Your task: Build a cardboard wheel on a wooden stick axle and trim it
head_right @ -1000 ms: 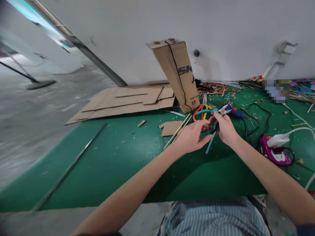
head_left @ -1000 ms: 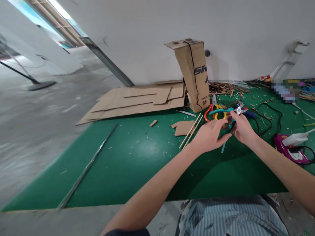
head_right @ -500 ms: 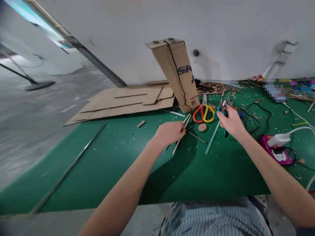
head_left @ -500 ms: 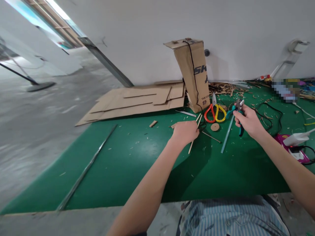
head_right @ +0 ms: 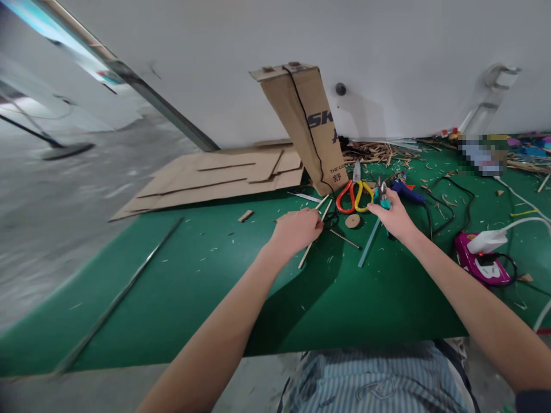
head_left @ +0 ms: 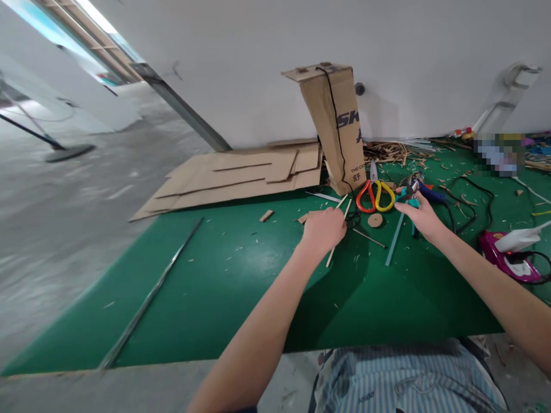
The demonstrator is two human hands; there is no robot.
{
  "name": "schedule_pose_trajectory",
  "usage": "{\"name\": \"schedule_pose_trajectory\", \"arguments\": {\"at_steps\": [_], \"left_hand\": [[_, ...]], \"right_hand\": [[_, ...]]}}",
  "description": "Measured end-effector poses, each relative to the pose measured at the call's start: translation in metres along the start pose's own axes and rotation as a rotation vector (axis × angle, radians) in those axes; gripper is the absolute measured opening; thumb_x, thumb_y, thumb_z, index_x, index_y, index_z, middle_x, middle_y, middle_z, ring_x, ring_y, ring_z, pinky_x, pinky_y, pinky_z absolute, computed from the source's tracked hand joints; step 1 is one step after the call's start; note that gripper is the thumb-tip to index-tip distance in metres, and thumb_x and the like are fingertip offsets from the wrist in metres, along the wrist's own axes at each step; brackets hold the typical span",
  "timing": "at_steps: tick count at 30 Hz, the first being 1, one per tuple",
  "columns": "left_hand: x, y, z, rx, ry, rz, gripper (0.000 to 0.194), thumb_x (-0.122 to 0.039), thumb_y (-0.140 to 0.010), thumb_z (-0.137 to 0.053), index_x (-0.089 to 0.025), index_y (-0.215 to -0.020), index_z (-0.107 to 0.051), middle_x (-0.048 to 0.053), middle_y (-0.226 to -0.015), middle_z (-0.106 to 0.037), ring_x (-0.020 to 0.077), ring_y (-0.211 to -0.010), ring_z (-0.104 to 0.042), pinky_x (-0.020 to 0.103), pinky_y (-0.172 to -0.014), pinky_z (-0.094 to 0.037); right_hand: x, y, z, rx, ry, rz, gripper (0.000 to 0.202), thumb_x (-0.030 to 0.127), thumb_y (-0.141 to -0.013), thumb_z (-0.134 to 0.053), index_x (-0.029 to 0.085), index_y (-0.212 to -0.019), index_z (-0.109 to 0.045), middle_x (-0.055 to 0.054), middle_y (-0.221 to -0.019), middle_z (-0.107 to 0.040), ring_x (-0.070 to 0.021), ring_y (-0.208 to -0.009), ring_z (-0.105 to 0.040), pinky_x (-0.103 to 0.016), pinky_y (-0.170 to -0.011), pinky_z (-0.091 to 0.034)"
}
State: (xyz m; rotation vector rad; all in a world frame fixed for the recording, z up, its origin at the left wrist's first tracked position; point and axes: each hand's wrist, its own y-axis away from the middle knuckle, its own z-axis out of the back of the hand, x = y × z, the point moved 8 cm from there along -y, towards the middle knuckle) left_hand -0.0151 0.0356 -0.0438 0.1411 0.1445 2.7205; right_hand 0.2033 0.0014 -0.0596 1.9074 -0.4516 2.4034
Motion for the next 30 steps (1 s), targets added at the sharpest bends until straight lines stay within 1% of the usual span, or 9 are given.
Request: {"name": "schedule_pose_trajectory", "arguments": {"at_steps": [4,6,9,11,14,17,21,24,30], "left_hand": [[0.005,-0.002,-0.003,0.025,0.059,0.102,0.031,-0.020,-0.086,-0.045,-0.010,-0.097,-0.071,0.021,-0.100,-0.073,0.0375,-0.100,-0.071,0.046,-0.081,-0.056],[0.010,0.000,0.001,0.014,0.107,0.138,0.028,-0.022,-0.086,-0.045,-0.010,-0.093,-0.069,0.021,-0.101,-0.073,0.0380,-0.100,-0.070,0.046,-0.081,-0.055],[0.021,0.006,0.014,-0.038,0.236,0.181,0.021,-0.024,-0.088,-0.045,-0.013,-0.090,-0.064,0.019,-0.099,-0.072,0.0346,-0.095,-0.070,0.043,-0.078,-0.054],[0.022,0.009,0.026,-0.078,0.467,0.145,0.014,-0.027,-0.089,-0.049,-0.017,-0.088,-0.059,0.012,-0.084,-0.069,0.0268,-0.081,-0.069,0.036,-0.070,-0.052],[0.005,0.012,0.050,-0.047,1.178,-0.064,0.013,-0.030,-0.094,-0.048,-0.019,-0.087,-0.052,0.000,-0.067,-0.056,0.0120,-0.055,-0.058,0.023,-0.053,-0.045],[-0.013,0.016,0.082,0.003,1.632,-0.235,0.009,-0.027,-0.090,-0.056,-0.020,-0.090,-0.050,-0.006,-0.066,-0.049,0.0030,-0.040,-0.037,0.016,-0.039,-0.025],[-0.029,0.020,0.111,0.056,1.770,-0.321,0.007,-0.018,-0.085,-0.058,-0.019,-0.086,-0.051,-0.006,-0.065,-0.050,0.0006,-0.039,-0.031,0.013,-0.037,-0.018],[-0.034,0.020,0.116,0.076,1.809,-0.351,0.008,-0.012,-0.081,-0.056,-0.018,-0.085,-0.054,-0.005,-0.065,-0.051,0.0007,-0.039,-0.032,0.014,-0.037,-0.019],[-0.040,0.024,0.105,0.137,1.802,-0.395,0.008,-0.012,-0.079,-0.059,-0.016,-0.085,-0.057,-0.004,-0.070,-0.054,0.0004,-0.041,-0.036,0.014,-0.037,-0.021]], "right_hand": [[-0.002,0.001,-0.005,-0.012,-0.149,-0.025,0.032,0.039,-0.071,-0.071,0.026,-0.099,-0.064,-0.001,-0.096,-0.065,-0.0210,-0.094,-0.058,-0.042,-0.096,-0.043],[0.002,0.001,0.002,-0.086,-0.211,-0.002,0.031,0.035,-0.069,-0.072,0.026,-0.097,-0.064,0.000,-0.093,-0.064,-0.0192,-0.092,-0.058,-0.040,-0.094,-0.044],[0.002,0.003,0.016,-0.213,-0.427,-0.078,0.033,0.031,-0.067,-0.070,0.028,-0.099,-0.064,0.002,-0.087,-0.061,-0.0181,-0.089,-0.060,-0.038,-0.089,-0.048],[0.004,0.004,0.020,-0.245,-0.557,-0.129,0.032,0.030,-0.067,-0.068,0.029,-0.098,-0.063,0.002,-0.085,-0.061,-0.0187,-0.089,-0.061,-0.038,-0.086,-0.051],[0.014,0.004,0.020,-0.208,-0.603,-0.099,0.030,0.027,-0.066,-0.067,0.028,-0.095,-0.062,0.001,-0.090,-0.063,-0.0207,-0.096,-0.063,-0.040,-0.087,-0.052],[0.028,0.009,0.020,-0.164,-0.422,0.045,0.029,0.023,-0.067,-0.065,0.027,-0.095,-0.061,-0.002,-0.100,-0.066,-0.0228,-0.103,-0.063,-0.044,-0.095,-0.049],[0.052,0.023,0.015,-0.091,0.051,0.337,0.034,0.015,-0.072,-0.061,0.027,-0.104,-0.059,-0.005,-0.110,-0.065,-0.0240,-0.106,-0.060,-0.044,-0.095,-0.046],[0.054,0.028,0.011,-0.072,0.161,0.377,0.032,0.013,-0.075,-0.058,0.026,-0.103,-0.056,-0.005,-0.105,-0.063,-0.0226,-0.097,-0.059,-0.041,-0.087,-0.047],[0.048,0.026,0.005,-0.034,0.131,0.291,0.035,0.014,-0.074,-0.059,0.025,-0.107,-0.054,-0.006,-0.105,-0.062,-0.0218,-0.095,-0.059,-0.041,-0.085,-0.046]]}}
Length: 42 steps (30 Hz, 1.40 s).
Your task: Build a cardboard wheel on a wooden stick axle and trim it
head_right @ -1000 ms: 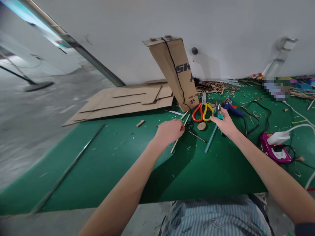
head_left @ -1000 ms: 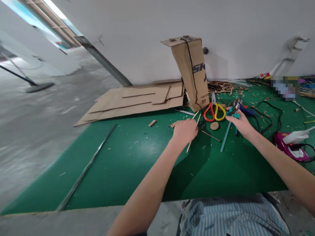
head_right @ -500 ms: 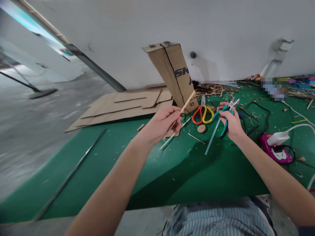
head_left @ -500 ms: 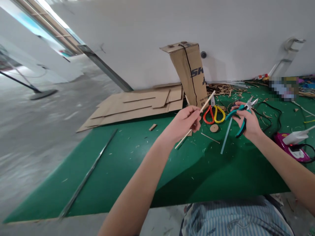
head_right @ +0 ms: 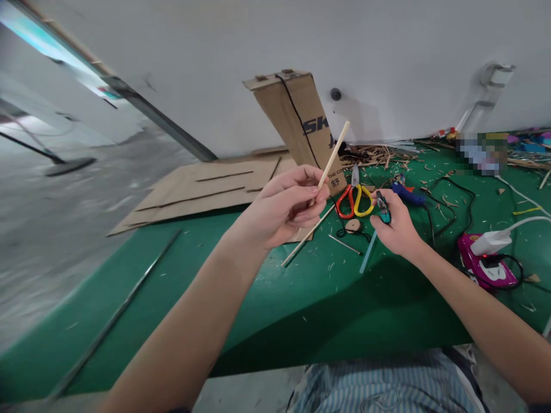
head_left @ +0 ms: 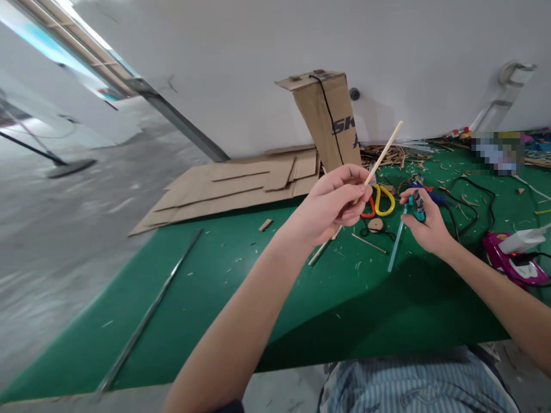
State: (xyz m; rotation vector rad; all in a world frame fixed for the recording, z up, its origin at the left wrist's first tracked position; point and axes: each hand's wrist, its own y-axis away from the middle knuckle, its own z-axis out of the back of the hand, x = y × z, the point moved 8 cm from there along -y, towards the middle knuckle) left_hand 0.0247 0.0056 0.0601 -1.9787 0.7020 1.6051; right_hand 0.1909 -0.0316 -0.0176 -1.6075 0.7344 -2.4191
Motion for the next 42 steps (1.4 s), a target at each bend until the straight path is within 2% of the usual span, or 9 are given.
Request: {"name": "schedule_pose_trajectory", "arguments": {"at_steps": [3,6,11,14,19,24,28,34,42], "left_hand": [[0.001,0.001,-0.001,-0.002,-0.026,0.007,0.010,-0.010,-0.078,-0.059,-0.016,-0.086,-0.058,-0.003,-0.073,-0.056,0.0010,-0.045,-0.040,0.014,-0.039,-0.025],[-0.001,-0.005,0.001,-0.045,-0.058,0.007,0.015,-0.006,-0.078,-0.058,-0.016,-0.089,-0.061,-0.001,-0.076,-0.057,0.0035,-0.052,-0.049,0.016,-0.044,-0.037],[-0.015,-0.021,0.018,-0.216,-0.060,-0.093,0.012,-0.012,-0.085,-0.056,-0.016,-0.094,-0.064,0.002,-0.078,-0.063,0.0122,-0.073,-0.067,0.027,-0.069,-0.058],[-0.018,-0.027,0.026,-0.270,-0.015,-0.130,0.010,-0.013,-0.086,-0.057,-0.016,-0.094,-0.063,0.004,-0.088,-0.069,0.0186,-0.094,-0.072,0.037,-0.089,-0.060],[-0.012,-0.028,0.035,-0.324,0.047,-0.141,0.007,-0.012,-0.086,-0.058,-0.016,-0.092,-0.061,0.005,-0.096,-0.074,0.0214,-0.105,-0.073,0.041,-0.098,-0.059],[-0.010,-0.028,0.038,-0.329,0.047,-0.172,0.002,-0.018,-0.089,-0.060,-0.017,-0.089,-0.059,0.006,-0.107,-0.074,0.0230,-0.113,-0.070,0.042,-0.100,-0.056],[-0.013,-0.026,0.036,-0.339,-0.016,-0.248,0.006,-0.025,-0.089,-0.064,-0.021,-0.090,-0.061,0.003,-0.116,-0.073,0.0251,-0.125,-0.063,0.040,-0.097,-0.056],[-0.013,-0.025,0.035,-0.349,-0.043,-0.319,0.008,-0.029,-0.088,-0.068,-0.024,-0.090,-0.063,-0.001,-0.127,-0.069,0.0238,-0.126,-0.062,0.035,-0.090,-0.056],[-0.009,-0.025,0.038,-0.336,0.097,-0.334,0.005,-0.023,-0.086,-0.067,-0.024,-0.086,-0.062,-0.003,-0.129,-0.064,0.0193,-0.120,-0.062,0.031,-0.083,-0.058]], "right_hand": [[-0.001,0.000,-0.002,0.007,-0.028,-0.031,0.034,0.015,-0.074,-0.059,0.025,-0.106,-0.055,-0.004,-0.100,-0.061,-0.0208,-0.092,-0.059,-0.040,-0.084,-0.045],[-0.002,-0.001,-0.004,0.014,-0.052,-0.070,0.033,0.017,-0.073,-0.059,0.024,-0.105,-0.056,-0.003,-0.097,-0.060,-0.0197,-0.089,-0.058,-0.039,-0.084,-0.044],[-0.008,0.000,-0.006,0.015,-0.056,-0.127,0.029,0.020,-0.075,-0.060,0.025,-0.103,-0.056,-0.002,-0.095,-0.060,-0.0183,-0.087,-0.057,-0.038,-0.083,-0.043],[-0.009,0.000,-0.008,0.032,-0.069,-0.149,0.030,0.021,-0.072,-0.061,0.025,-0.102,-0.058,-0.001,-0.094,-0.060,-0.0179,-0.084,-0.057,-0.038,-0.081,-0.043],[-0.004,0.003,-0.016,0.059,-0.218,-0.252,0.032,0.021,-0.067,-0.063,0.025,-0.098,-0.061,0.000,-0.088,-0.062,-0.0180,-0.081,-0.056,-0.037,-0.076,-0.043],[0.003,0.011,-0.037,0.204,-0.589,-0.378,0.028,0.021,-0.062,-0.065,0.024,-0.090,-0.066,0.000,-0.081,-0.064,-0.0208,-0.085,-0.062,-0.038,-0.079,-0.045],[-0.001,0.019,-0.048,0.218,-0.732,-0.439,0.032,0.017,-0.061,-0.064,0.025,-0.092,-0.068,0.000,-0.083,-0.066,-0.0204,-0.087,-0.062,-0.040,-0.086,-0.045],[0.001,0.013,-0.060,0.139,-0.694,-0.516,0.036,0.020,-0.056,-0.065,0.025,-0.091,-0.065,0.000,-0.083,-0.062,-0.0208,-0.085,-0.059,-0.040,-0.084,-0.045],[0.036,-0.022,-0.067,0.047,-0.552,-0.441,0.031,0.022,-0.052,-0.059,0.025,-0.083,-0.057,0.001,-0.081,-0.056,-0.0165,-0.076,-0.050,-0.034,-0.070,-0.044]]}}
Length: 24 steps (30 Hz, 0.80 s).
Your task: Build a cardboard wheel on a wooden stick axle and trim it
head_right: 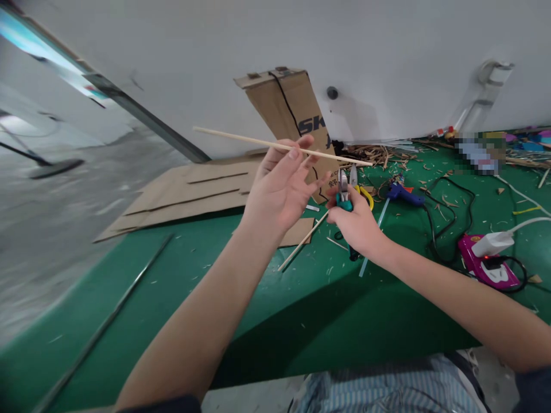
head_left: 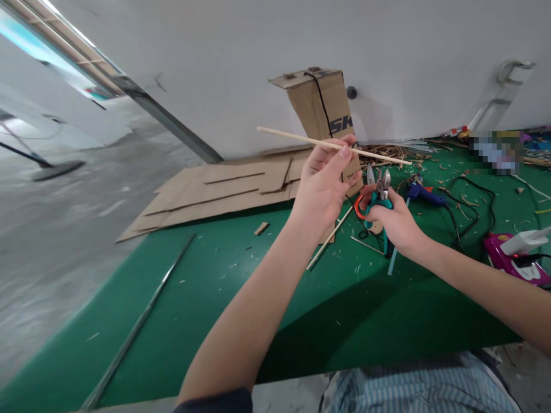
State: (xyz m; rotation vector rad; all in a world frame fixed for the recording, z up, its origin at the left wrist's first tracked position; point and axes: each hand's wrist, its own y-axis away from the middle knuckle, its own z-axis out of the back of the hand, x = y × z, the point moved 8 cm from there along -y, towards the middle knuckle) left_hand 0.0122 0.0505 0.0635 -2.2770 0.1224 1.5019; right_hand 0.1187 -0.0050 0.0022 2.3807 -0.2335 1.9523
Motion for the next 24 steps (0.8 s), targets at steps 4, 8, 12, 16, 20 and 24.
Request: {"name": "schedule_pose_trajectory", "arguments": {"at_steps": [4,8,12,16,20,24], "left_hand": [[0.005,-0.002,0.006,-0.036,-0.059,-0.017,0.010,-0.028,-0.083,-0.070,-0.023,-0.087,-0.062,-0.001,-0.133,-0.063,0.0211,-0.123,-0.060,0.027,-0.080,-0.058],[0.006,-0.006,0.011,-0.060,0.001,-0.082,0.014,-0.026,-0.081,-0.072,-0.023,-0.087,-0.061,0.000,-0.127,-0.063,0.0202,-0.123,-0.060,0.025,-0.078,-0.058],[0.003,-0.007,0.014,-0.051,-0.098,-0.154,0.014,-0.027,-0.080,-0.075,-0.023,-0.084,-0.062,0.001,-0.124,-0.065,0.0207,-0.121,-0.062,0.027,-0.084,-0.057],[0.006,-0.008,0.016,-0.054,-0.221,-0.181,0.013,-0.027,-0.081,-0.076,-0.022,-0.081,-0.064,0.002,-0.122,-0.067,0.0181,-0.117,-0.063,0.029,-0.091,-0.056],[0.012,-0.008,0.017,-0.031,-0.290,-0.206,0.009,-0.022,-0.080,-0.075,-0.022,-0.081,-0.066,0.003,-0.120,-0.068,0.0173,-0.118,-0.062,0.028,-0.093,-0.056],[0.017,-0.009,0.018,-0.018,-0.297,-0.213,0.009,-0.024,-0.081,-0.074,-0.022,-0.081,-0.065,0.004,-0.121,-0.067,0.0172,-0.118,-0.062,0.029,-0.093,-0.056]], "right_hand": [[0.008,-0.009,-0.006,-0.043,-0.002,0.029,0.031,0.022,-0.053,-0.058,0.025,-0.084,-0.056,0.002,-0.080,-0.055,-0.0153,-0.074,-0.048,-0.033,-0.070,-0.042],[-0.002,-0.014,-0.010,-0.048,-0.037,-0.052,0.030,0.021,-0.053,-0.058,0.025,-0.082,-0.055,0.003,-0.077,-0.055,-0.0157,-0.073,-0.048,-0.033,-0.066,-0.039],[-0.009,-0.014,-0.013,-0.026,-0.058,-0.121,0.029,0.020,-0.053,-0.060,0.024,-0.081,-0.056,0.002,-0.075,-0.057,-0.0161,-0.074,-0.050,-0.033,-0.067,-0.039],[-0.008,-0.014,-0.016,-0.011,-0.076,-0.129,0.029,0.020,-0.053,-0.060,0.025,-0.081,-0.057,0.002,-0.075,-0.057,-0.0161,-0.073,-0.051,-0.034,-0.068,-0.041],[-0.009,-0.016,-0.017,-0.017,-0.104,-0.130,0.029,0.022,-0.051,-0.059,0.025,-0.081,-0.057,0.002,-0.073,-0.055,-0.0169,-0.072,-0.051,-0.034,-0.065,-0.041],[-0.013,-0.017,-0.018,-0.015,-0.115,-0.142,0.027,0.023,-0.051,-0.059,0.025,-0.078,-0.056,0.002,-0.073,-0.053,-0.0177,-0.073,-0.051,-0.034,-0.066,-0.041]]}}
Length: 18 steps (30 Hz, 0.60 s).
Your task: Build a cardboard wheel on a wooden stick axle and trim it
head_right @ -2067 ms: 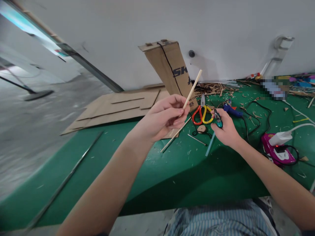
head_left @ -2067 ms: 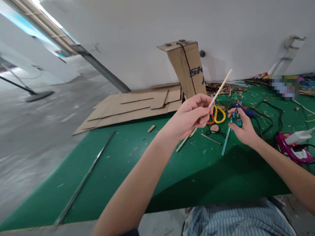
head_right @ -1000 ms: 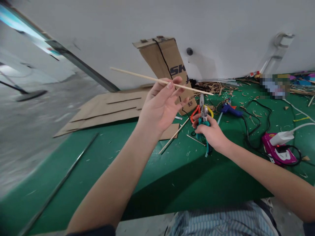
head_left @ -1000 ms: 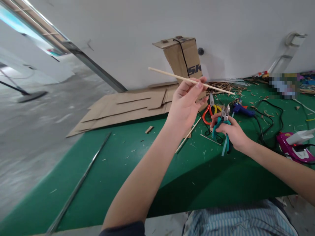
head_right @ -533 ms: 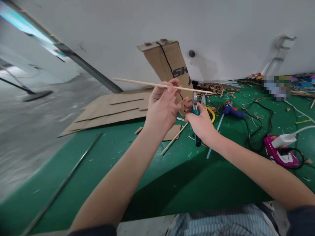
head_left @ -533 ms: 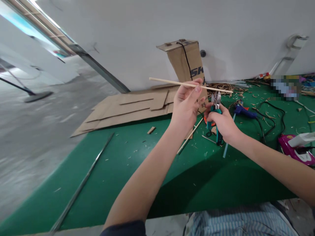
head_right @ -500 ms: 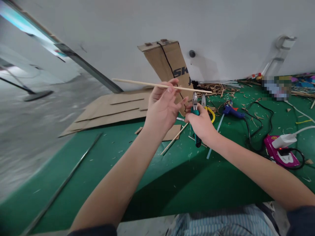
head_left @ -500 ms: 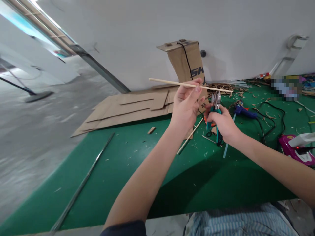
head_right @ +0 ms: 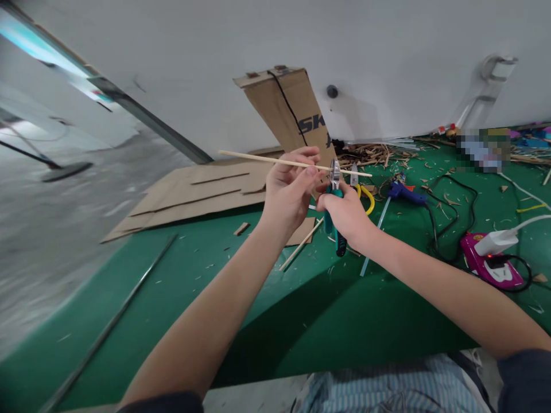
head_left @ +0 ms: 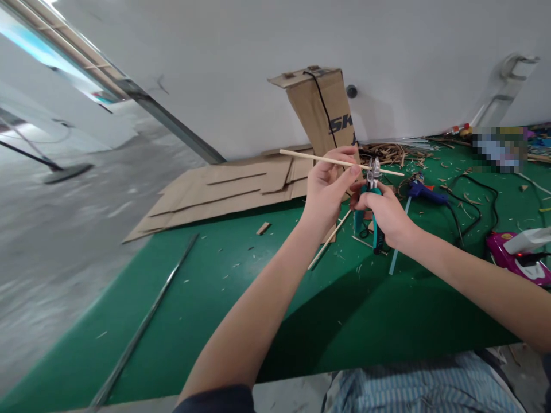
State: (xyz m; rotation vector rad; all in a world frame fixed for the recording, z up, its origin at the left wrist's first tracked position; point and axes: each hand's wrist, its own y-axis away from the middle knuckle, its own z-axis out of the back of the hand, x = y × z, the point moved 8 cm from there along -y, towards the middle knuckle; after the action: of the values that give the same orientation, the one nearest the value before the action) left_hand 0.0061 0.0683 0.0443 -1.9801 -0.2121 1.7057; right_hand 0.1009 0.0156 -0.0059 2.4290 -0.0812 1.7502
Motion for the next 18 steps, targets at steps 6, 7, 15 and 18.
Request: {"name": "schedule_pose_trajectory", "arguments": {"at_steps": [6,7,15,18], "left_hand": [[0.003,-0.002,0.004,-0.027,0.016,0.006,0.014,-0.028,-0.080,-0.076,-0.023,-0.080,-0.064,0.003,-0.119,-0.067,0.0164,-0.113,-0.063,0.031,-0.093,-0.055],[0.003,-0.003,0.005,-0.027,0.019,0.000,0.015,-0.030,-0.079,-0.077,-0.023,-0.081,-0.064,0.003,-0.119,-0.067,0.0163,-0.113,-0.063,0.030,-0.093,-0.055],[0.010,-0.009,0.006,0.042,0.104,-0.105,0.029,-0.045,-0.068,-0.086,-0.023,-0.079,-0.070,0.004,-0.105,-0.068,0.0177,-0.107,-0.063,0.032,-0.091,-0.053],[0.012,-0.010,0.005,0.065,0.097,-0.136,0.024,-0.042,-0.069,-0.087,-0.024,-0.079,-0.073,0.003,-0.102,-0.068,0.0169,-0.105,-0.063,0.032,-0.094,-0.051]], "right_hand": [[-0.007,0.001,0.000,-0.019,-0.005,-0.047,0.027,0.022,-0.051,-0.058,0.024,-0.077,-0.056,0.002,-0.069,-0.051,-0.0175,-0.071,-0.049,-0.033,-0.063,-0.039],[-0.008,0.001,0.000,-0.021,-0.007,-0.050,0.027,0.021,-0.051,-0.058,0.024,-0.077,-0.057,0.002,-0.069,-0.051,-0.0175,-0.071,-0.049,-0.033,-0.063,-0.039],[-0.009,0.000,0.002,-0.032,-0.011,-0.058,0.029,0.021,-0.051,-0.057,0.023,-0.080,-0.058,0.005,-0.065,-0.051,-0.0132,-0.064,-0.046,-0.029,-0.060,-0.038],[-0.010,0.002,0.002,-0.030,-0.011,-0.080,0.030,0.022,-0.052,-0.057,0.023,-0.082,-0.058,0.006,-0.063,-0.050,-0.0122,-0.060,-0.044,-0.028,-0.056,-0.037]]}}
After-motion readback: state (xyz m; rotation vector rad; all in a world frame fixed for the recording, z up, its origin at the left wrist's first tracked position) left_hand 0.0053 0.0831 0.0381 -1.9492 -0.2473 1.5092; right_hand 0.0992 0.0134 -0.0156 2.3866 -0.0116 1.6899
